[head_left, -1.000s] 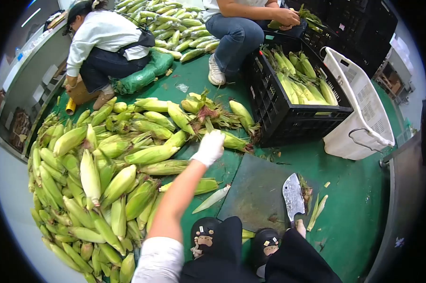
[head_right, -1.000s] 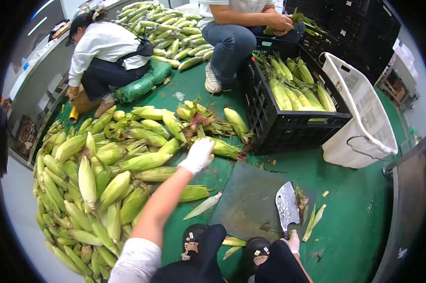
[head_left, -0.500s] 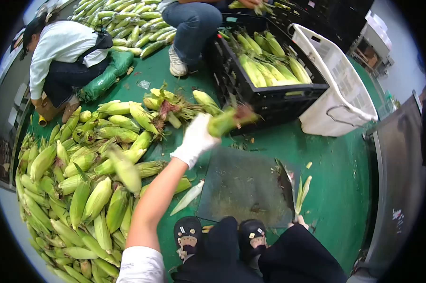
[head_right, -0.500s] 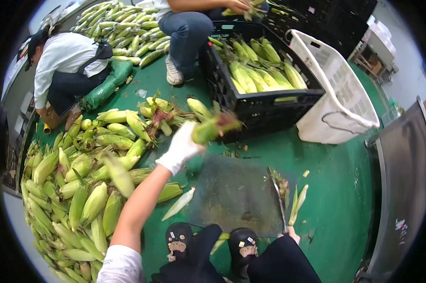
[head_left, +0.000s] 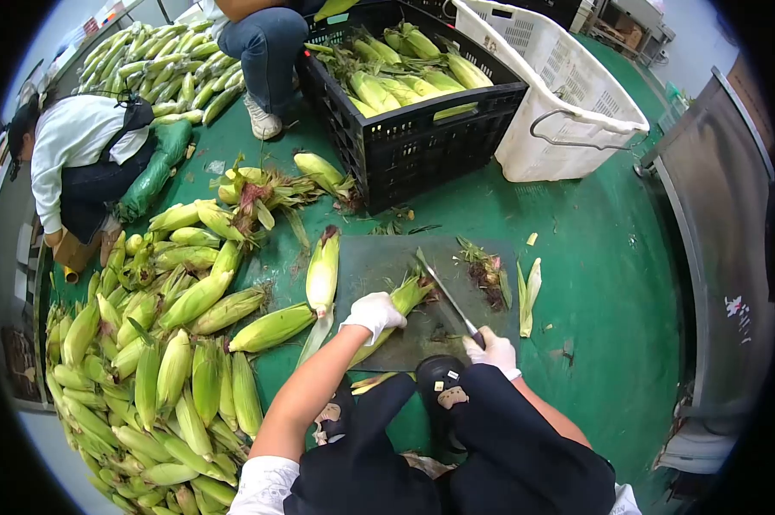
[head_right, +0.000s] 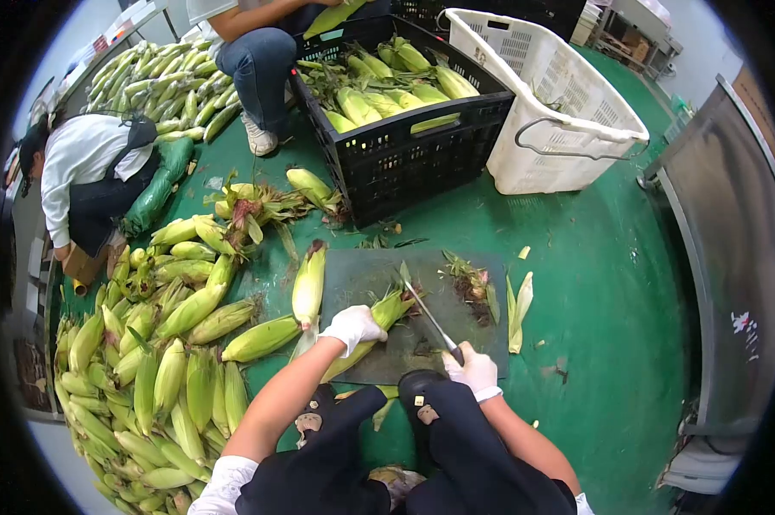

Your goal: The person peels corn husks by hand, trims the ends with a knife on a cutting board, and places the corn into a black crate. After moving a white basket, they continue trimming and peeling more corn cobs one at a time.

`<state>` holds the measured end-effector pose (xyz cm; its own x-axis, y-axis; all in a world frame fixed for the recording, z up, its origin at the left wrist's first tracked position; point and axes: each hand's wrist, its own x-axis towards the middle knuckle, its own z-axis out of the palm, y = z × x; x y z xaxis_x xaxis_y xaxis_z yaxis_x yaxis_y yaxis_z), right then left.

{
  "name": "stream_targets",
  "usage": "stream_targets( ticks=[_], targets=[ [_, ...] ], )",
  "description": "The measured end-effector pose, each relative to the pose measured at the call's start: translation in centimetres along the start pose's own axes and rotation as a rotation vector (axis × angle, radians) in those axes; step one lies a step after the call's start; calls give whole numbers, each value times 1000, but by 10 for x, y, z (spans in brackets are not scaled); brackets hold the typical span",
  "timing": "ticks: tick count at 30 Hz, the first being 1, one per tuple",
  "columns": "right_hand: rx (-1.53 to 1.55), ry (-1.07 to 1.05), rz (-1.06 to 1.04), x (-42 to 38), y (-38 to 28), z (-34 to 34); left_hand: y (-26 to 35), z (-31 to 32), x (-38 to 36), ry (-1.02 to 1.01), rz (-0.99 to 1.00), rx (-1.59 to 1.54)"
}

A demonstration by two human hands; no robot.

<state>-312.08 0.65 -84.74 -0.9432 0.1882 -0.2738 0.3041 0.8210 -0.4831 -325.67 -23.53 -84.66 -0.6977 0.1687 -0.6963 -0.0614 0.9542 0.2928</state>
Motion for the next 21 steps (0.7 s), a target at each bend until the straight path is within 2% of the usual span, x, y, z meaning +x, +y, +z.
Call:
stream_targets(
  ticks=[4, 5, 6, 8, 9, 10, 12, 14, 15, 17, 19, 21],
  targets=[
    [411, 151, -148, 3, -41, -34, -1, 9, 4, 3, -34, 20],
    [485, 239, -205, 5, -49, -34, 0, 9, 4, 9, -34, 29],
    [485, 238, -201, 6, -41, -23, 2, 9, 4, 18, -34, 39],
    [323, 162, -154, 13, -20, 10, 6, 5, -1, 17, -41, 38],
    [-48, -107, 9, 13, -25, 9, 6, 4, -3, 13, -49, 30],
    [37, -274, 94, 18, -16, 21, 3, 9, -5, 17, -51, 28],
    [62, -222, 179, 16, -8, 21, 1, 6, -6, 67, 5, 12],
    [176, -186, 197, 18, 14, 40, -3, 5, -12, 9, 12, -37],
    [105, -111, 181, 20, 9, 30, -3, 5, -14, 23, 35, -267],
    [56, 14, 85, 33, 13, 14, -3, 4, -10, 23, 125, -722],
    [188, 131, 8, 34, 1, -6, 13, -20, -27, -94, 2, -809],
    [408, 270, -128, 32, -27, -26, 9, -10, -13, -151, -44, -829]
  ],
)
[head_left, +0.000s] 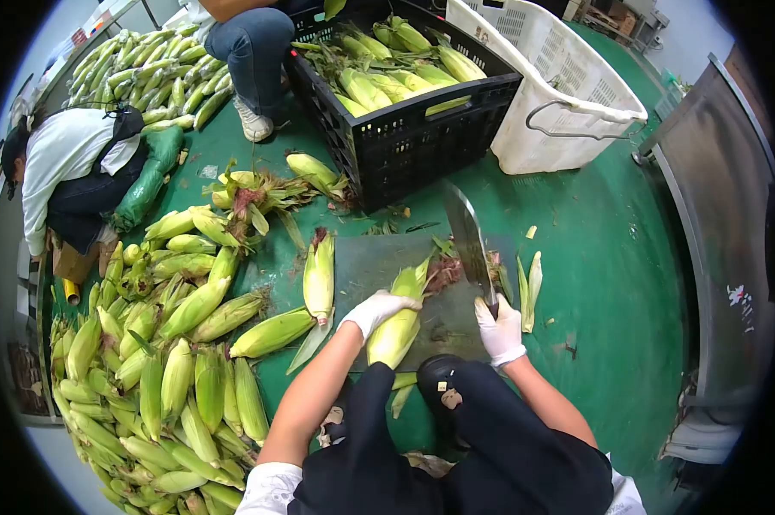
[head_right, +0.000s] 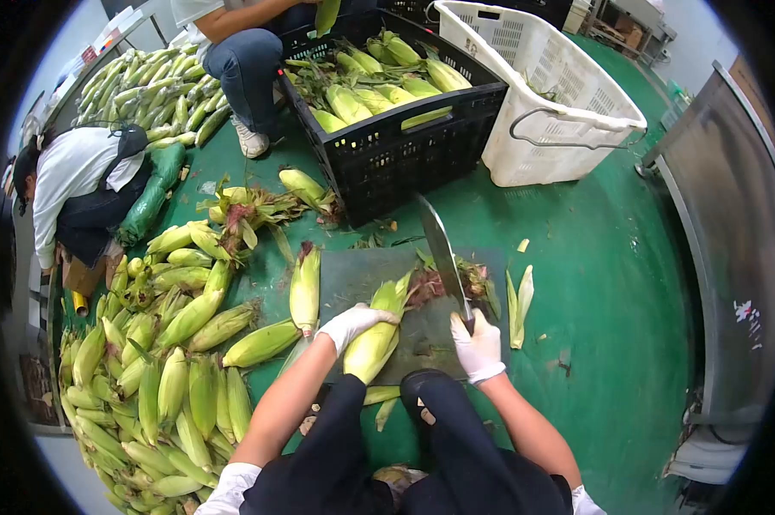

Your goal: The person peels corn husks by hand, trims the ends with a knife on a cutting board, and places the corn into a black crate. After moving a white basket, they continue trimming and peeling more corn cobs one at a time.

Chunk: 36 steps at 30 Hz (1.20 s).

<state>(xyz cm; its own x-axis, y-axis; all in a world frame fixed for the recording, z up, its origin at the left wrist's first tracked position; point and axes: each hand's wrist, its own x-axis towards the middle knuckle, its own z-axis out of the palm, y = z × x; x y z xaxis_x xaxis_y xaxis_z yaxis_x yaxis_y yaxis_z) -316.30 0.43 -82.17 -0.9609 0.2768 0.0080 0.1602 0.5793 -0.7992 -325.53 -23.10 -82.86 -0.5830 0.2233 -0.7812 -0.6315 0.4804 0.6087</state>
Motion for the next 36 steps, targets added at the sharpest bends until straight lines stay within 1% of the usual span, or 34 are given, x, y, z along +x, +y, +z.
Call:
stream_targets(
  ticks=[1, 2, 3, 5, 6, 7, 8, 9, 10, 12, 13, 15, 16, 17, 19, 20, 21, 22, 23, 24, 25, 26, 27, 28, 29, 30, 31, 32, 33, 35, 36],
  targets=[
    [147, 48, -72, 2, -20, 0, -23, 1, 27, -62, -43, -13],
    [198, 75, -151, 3, -26, 4, -37, 3, 42, -123, -88, -25],
    [160, 33, -147, 1, -34, 2, -36, 5, 37, -126, -95, -26],
    [42, -1, -274, -7, -1, 21, -22, 2, 15, -131, -143, -83],
    [-111, -122, -124, -18, 20, 34, -17, 1, 9, -99, -122, 8],
    [-526, -365, 110, -22, 24, 41, -22, 3, 12, -79, -119, -9],
    [-529, -384, 184, -27, 28, 43, -37, 4, 22, -56, -60, 8],
    [-528, -395, 258, -26, 26, 43, -32, 1, 17, -32, 3, 31],
    [-534, -385, 245, -16, 25, 38, -27, -3, 14, -27, 18, 26],
    [-377, -447, 291, -19, 26, 31, -30, -10, -10, -145, 14, -367],
    [-431, -439, 222, -16, 32, 27, -26, -10, -18, -141, 25, -364],
    [-313, -304, 192, -16, 38, 18, -27, -4, -28, 36, 467, -995],
    [-214, -232, 217, -13, 31, 12, -32, -1, -21, 152, 634, -1115],
    [-117, -116, 166, -9, 24, 10, -45, -2, -7, 145, 727, -1162],
    [48, 24, 75, 4, 4, 2, -68, -4, 3, 83, 601, -1143],
    [197, 98, -18, 9, -21, -4, -82, -4, 12, 144, 549, -1172],
    [346, 172, -111, 11, -47, -9, -93, -3, 18, 141, 545, -1172],
    [429, 215, -130, 13, -58, -7, -99, -3, 21, 149, 554, -1186],
    [428, 215, -127, 13, -51, -2, -105, -2, 26, 158, 563, -1201],
    [357, 217, -164, 11, -38, 8, -106, 0, 26, 181, 607, -1150],
    [288, 217, -201, 7, -24, 18, -109, -1, 27, 182, 602, -1152],
    [112, 125, -183, -1, -12, 27, -110, -4, 30, 170, 588, -1153],
    [-255, -93, 92, -6, 15, 48, -107, -6, 33, 159, 583, -1158],
    [-246, -360, 283, -3, 44, 63, -101, -7, 29, 162, 597, -1162],
    [-240, -329, 314, -3, 38, 58, -95, -13, 19, 138, 616, -1146],
    [-248, -344, 336, 6, 39, 52, -84, -18, 11, 112, 640, -1134],
    [-261, -380, 373, 4, 38, 43, -89, -19, 3, 98, 641, -1129],
    [-302, -343, 374, -5, 38, 34, -96, -21, 2, 138, 641, -1100],
    [-344, -293, 354, 0, 33, 24, -96, -27, -3, 144, 651, -1097],
    [-421, -79, 297, 1, 72, 6, -108, -37, -22, 150, 667, -1083],
    [-428, 34, 326, 1, 87, -9, -131, -45, -17, 188, 614, -1114]
  ],
)
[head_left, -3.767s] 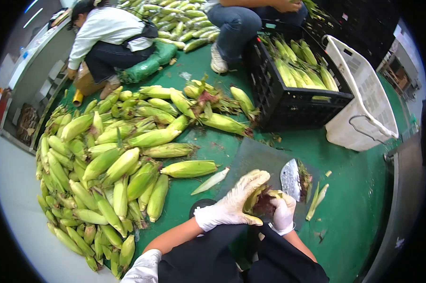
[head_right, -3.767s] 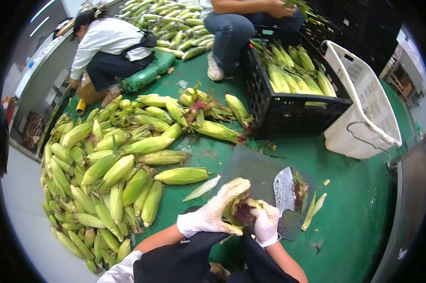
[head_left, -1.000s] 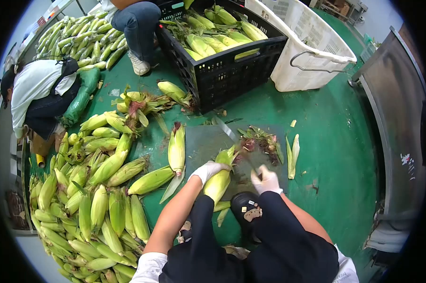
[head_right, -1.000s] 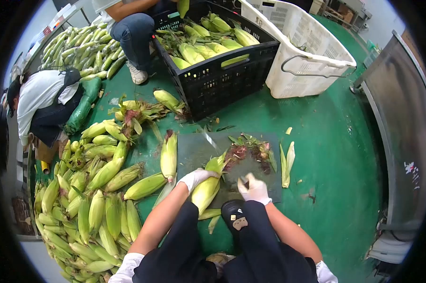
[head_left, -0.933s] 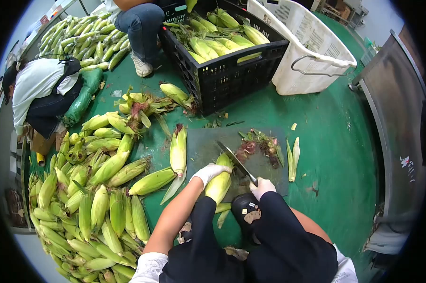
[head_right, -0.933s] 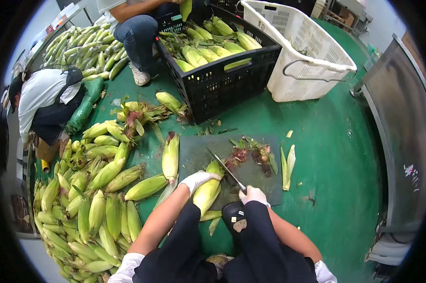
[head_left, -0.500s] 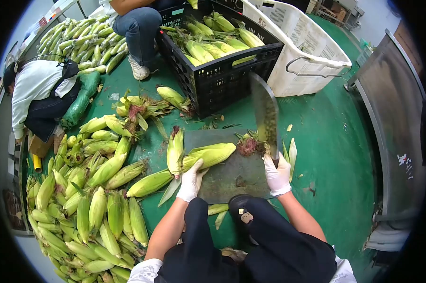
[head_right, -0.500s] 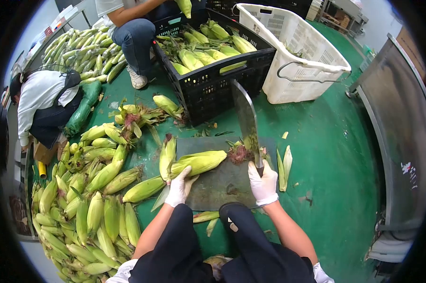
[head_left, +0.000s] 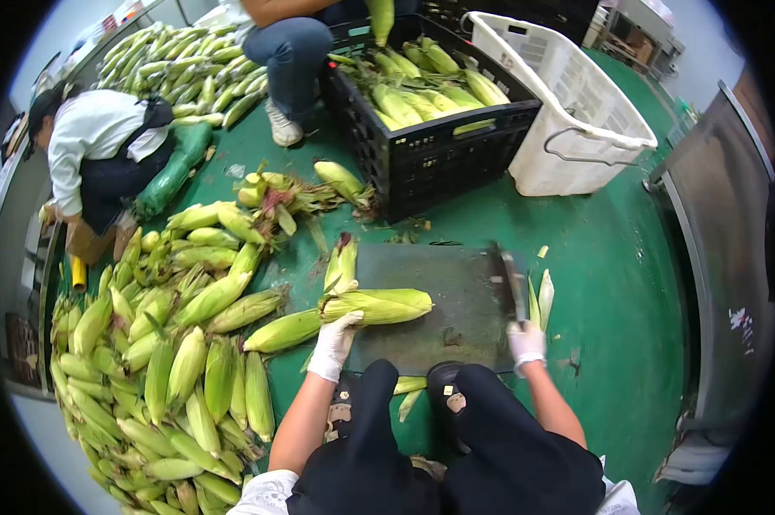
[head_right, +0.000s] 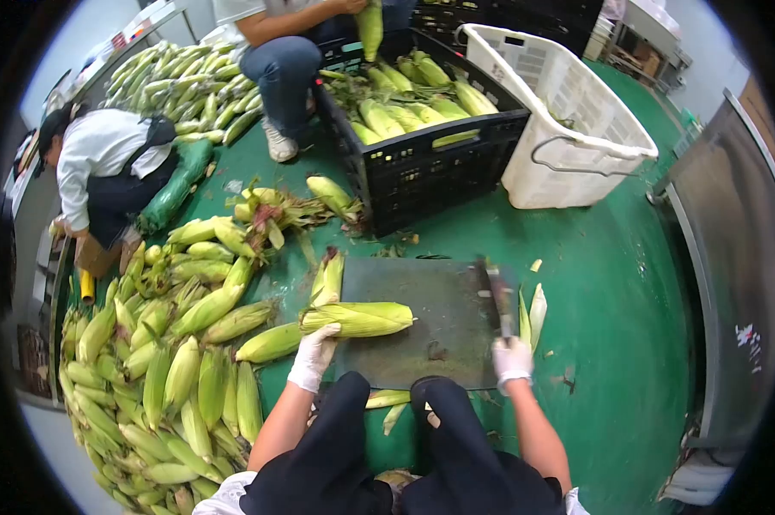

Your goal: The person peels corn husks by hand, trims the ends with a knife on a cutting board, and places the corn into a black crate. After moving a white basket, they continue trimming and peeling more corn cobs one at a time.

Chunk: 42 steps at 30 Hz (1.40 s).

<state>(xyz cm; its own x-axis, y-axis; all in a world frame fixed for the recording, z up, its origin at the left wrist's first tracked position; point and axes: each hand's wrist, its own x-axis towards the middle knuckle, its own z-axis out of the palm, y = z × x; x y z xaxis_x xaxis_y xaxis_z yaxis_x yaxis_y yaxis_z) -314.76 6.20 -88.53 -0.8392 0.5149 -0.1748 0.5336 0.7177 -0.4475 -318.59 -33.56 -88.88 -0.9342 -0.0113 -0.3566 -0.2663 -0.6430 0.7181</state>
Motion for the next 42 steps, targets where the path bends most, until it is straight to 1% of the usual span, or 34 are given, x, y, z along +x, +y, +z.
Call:
stream_targets(
  ticks=[1, 3, 4, 5, 6, 7, 8, 9, 10, 11, 12, 13, 14, 15, 17, 18, 19, 21, 22, 23, 24, 25, 26, 27, 29, 31, 32, 33, 35, 36, 37, 39, 41, 42],
  targets=[
    [13, 101, 48, 5, 15, -9, 1, -15, -5, 16, 15, -9],
    [241, 199, 128, 1, 40, -27, 9, -38, -18, -27, -39, 67],
    [203, 198, 127, -9, 42, -35, 34, -4, -38, -168, 87, 121],
    [164, 205, 131, -19, 44, -44, 37, 4, -41, -166, 97, 111],
    [215, 194, 79, -32, 41, -48, 38, 10, -44, -219, 95, 132],
    [382, 234, -125, -44, 29, -44, 41, 20, -48, -278, 90, 156],
    [303, 167, -181, -54, 19, -45, 44, 31, -52, -332, 121, 311],
    [269, 132, -231, -77, -27, -61, 41, 37, -48, -398, 125, 466],
    [316, 75, -302, -73, -30, -41, 42, 52, -57, -355, 72, 590],
    [381, -30, -301, -80, -51, -38, 40, 68, -69, -308, 17, 713],
    [449, -139, -295, -89, -79, -35, 17, 64, -65, -241, -28, 746],
    [455, -251, -244, -104, -107, -42, -5, 59, -60, -171, -71, 785],
    [599, -366, -277, -110, -114, -40, 24, 93, -89, -160, -126, 859],
    [741, -484, -319, -113, -121, -37, 31, 98, -96, -232, -138, 931],
    [806, -615, -392, -121, -127, -48, 1, 80, -91, -444, 31, 580],
    [790, -584, -449, -125, -127, -52, 5, 80, -92, -497, 63, 664],
    [633, -483, -462, -126, -124, -51, 8, 79, -96, -484, 63, 658],
    [708, -406, -520, -133, -124, -44, 18, 79, -99, -468, -104, 727],
    [711, -409, -523, -127, -126, -43, 13, 73, -94, -479, -123, 685],
    [595, -289, -542, -117, -123, -45, 4, 66, -89, -546, -5, 572],
    [474, -176, -555, -107, -118, -46, 4, 63, -85, -465, -24, 634],
    [448, -64, -591, -96, -116, -47, 9, 59, -85, -385, -59, 703],
    [450, -7, -548, -87, -112, -49, 13, 55, -83, -399, -20, 472],
    [449, 49, -510, -75, -110, -53, 18, 51, -78, -341, -5, 442],
    [460, 236, -532, -36, -95, -53, 22, 33, -60, -250, 75, 562],
    [112, 465, -635, 6, -70, -51, 21, 23, -45, -95, -17, 526],
    [60, 497, -644, 20, -60, -46, 21, 26, -43, -40, -26, 442],
    [-123, 556, -724, 30, -56, -44, 22, 30, -40, -20, -26, 443],
    [-109, 428, -650, 39, -38, -13, 28, 44, -36, -131, 71, 807],
    [-163, 344, -571, 37, -34, 3, 32, 55, -37, -124, 71, 815],
    [-220, 247, -567, 33, -31, 15, 34, 59, -33, -124, 54, 832],
    [-315, 200, -594, 18, -33, 45, 36, 67, -28, -157, 82, 1120],
    [-148, 138, -622, -7, -63, 45, 40, 88, -33, -144, 53, 1206],
    [6, 147, -726, -26, -92, 26, 42, 103, -39, -148, 164, 1263]
  ],
)
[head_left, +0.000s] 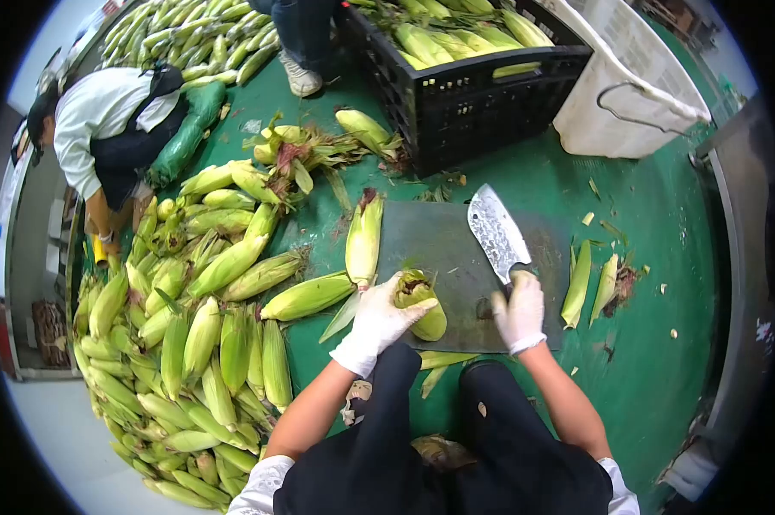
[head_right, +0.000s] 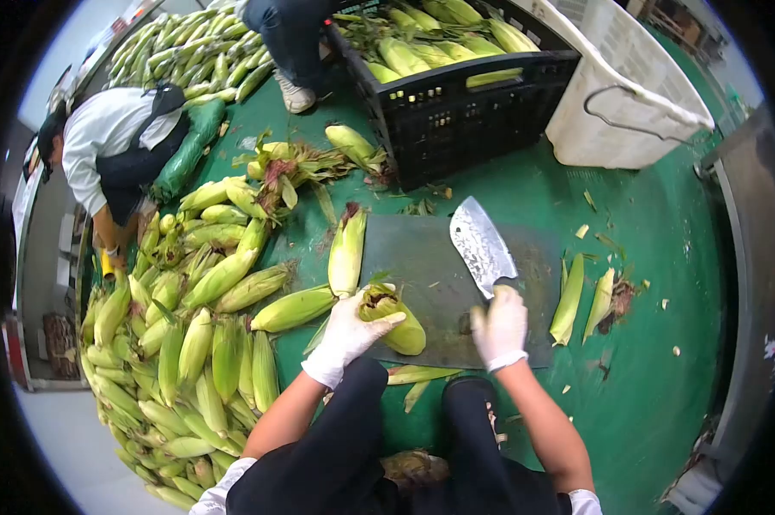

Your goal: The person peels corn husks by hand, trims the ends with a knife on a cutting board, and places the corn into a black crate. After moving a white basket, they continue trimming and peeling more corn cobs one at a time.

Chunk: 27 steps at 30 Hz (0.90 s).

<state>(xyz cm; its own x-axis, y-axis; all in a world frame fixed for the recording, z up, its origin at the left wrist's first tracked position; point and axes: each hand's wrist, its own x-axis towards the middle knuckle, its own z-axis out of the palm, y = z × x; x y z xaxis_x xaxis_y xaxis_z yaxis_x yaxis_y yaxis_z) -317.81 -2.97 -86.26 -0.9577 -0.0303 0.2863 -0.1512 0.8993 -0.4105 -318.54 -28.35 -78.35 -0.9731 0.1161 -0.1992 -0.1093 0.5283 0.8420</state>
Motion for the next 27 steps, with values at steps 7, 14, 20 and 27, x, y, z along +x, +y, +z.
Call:
stream_targets(
  ticks=[7, 14, 20, 27],
  targets=[
    [565, -81, -259, 13, -97, -58, -5, 35, -11, 33, 251, 45],
    [651, 71, -315, -18, -89, -36, -31, 39, -15, 89, 220, -24],
    [597, 51, -396, -25, -88, -24, -47, 32, -18, 111, 139, -126],
    [631, 21, -402, -25, -96, -18, -53, 36, -19, 66, 21, -399]
  ],
)
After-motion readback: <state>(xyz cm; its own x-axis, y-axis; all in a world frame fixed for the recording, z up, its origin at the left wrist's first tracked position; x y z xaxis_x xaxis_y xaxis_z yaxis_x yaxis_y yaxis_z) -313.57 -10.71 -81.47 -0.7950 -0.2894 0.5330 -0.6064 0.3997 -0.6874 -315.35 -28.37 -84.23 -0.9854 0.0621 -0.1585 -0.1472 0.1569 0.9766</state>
